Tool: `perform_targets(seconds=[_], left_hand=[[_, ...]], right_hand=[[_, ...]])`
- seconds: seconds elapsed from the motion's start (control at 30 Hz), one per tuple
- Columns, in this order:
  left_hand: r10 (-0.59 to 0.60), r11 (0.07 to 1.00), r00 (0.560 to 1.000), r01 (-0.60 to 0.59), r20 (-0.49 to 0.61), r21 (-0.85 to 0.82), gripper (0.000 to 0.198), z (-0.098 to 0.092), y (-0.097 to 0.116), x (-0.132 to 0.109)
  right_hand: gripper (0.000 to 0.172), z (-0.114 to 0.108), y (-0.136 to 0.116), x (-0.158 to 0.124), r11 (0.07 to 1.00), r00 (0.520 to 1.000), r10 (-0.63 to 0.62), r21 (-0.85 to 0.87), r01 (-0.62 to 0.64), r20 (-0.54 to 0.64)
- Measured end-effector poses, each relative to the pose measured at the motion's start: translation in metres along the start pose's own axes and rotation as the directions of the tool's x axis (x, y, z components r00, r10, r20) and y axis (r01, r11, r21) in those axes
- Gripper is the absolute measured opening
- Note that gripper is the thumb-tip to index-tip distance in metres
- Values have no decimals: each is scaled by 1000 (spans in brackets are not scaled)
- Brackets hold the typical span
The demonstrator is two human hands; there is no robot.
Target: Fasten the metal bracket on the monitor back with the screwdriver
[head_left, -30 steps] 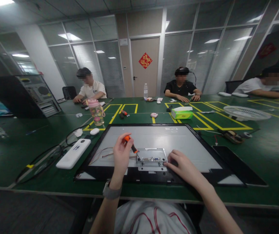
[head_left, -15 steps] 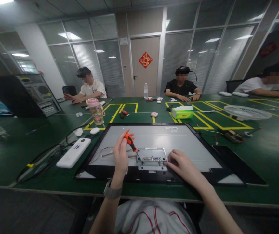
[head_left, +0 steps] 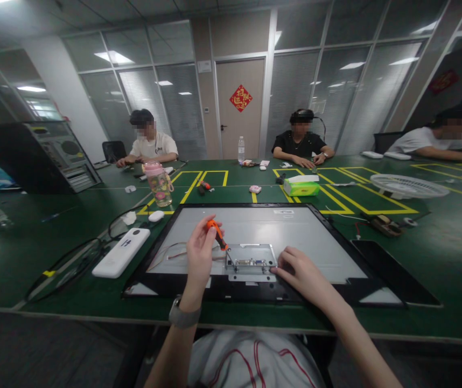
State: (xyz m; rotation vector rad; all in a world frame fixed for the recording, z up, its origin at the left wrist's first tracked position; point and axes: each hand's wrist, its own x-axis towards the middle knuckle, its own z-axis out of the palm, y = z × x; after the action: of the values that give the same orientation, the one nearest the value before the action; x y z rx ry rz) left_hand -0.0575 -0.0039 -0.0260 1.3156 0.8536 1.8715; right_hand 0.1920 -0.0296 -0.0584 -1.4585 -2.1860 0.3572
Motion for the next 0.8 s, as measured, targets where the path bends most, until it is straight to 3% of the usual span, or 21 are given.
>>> perform_targets(seconds=[0.13, 0.3, 0.5, 0.67, 0.8], left_hand=[[88, 986, 991, -72, -101, 151, 26, 0, 0, -1], [17, 1000, 999, -18, 42, 20, 34, 2, 2, -3], [213, 939, 977, -207, 7, 275, 26, 1, 0, -4], [112, 973, 987, -132, 112, 188, 37, 2, 1, -7], [225, 946, 974, -227, 38, 232, 28, 3, 2, -6]], right_hand=[[20, 0, 0, 0, 1000, 1000, -3, -1, 3, -3], [20, -1, -2, 0, 1000, 1000, 1, -17, -1, -2], [18, 0, 0, 0, 1000, 1000, -6, -12, 6, -25], [20, 0, 0, 0, 1000, 1000, -4, -8, 4, -26], [19, 0, 1, -1, 1000, 1000, -5, -2, 5, -25]])
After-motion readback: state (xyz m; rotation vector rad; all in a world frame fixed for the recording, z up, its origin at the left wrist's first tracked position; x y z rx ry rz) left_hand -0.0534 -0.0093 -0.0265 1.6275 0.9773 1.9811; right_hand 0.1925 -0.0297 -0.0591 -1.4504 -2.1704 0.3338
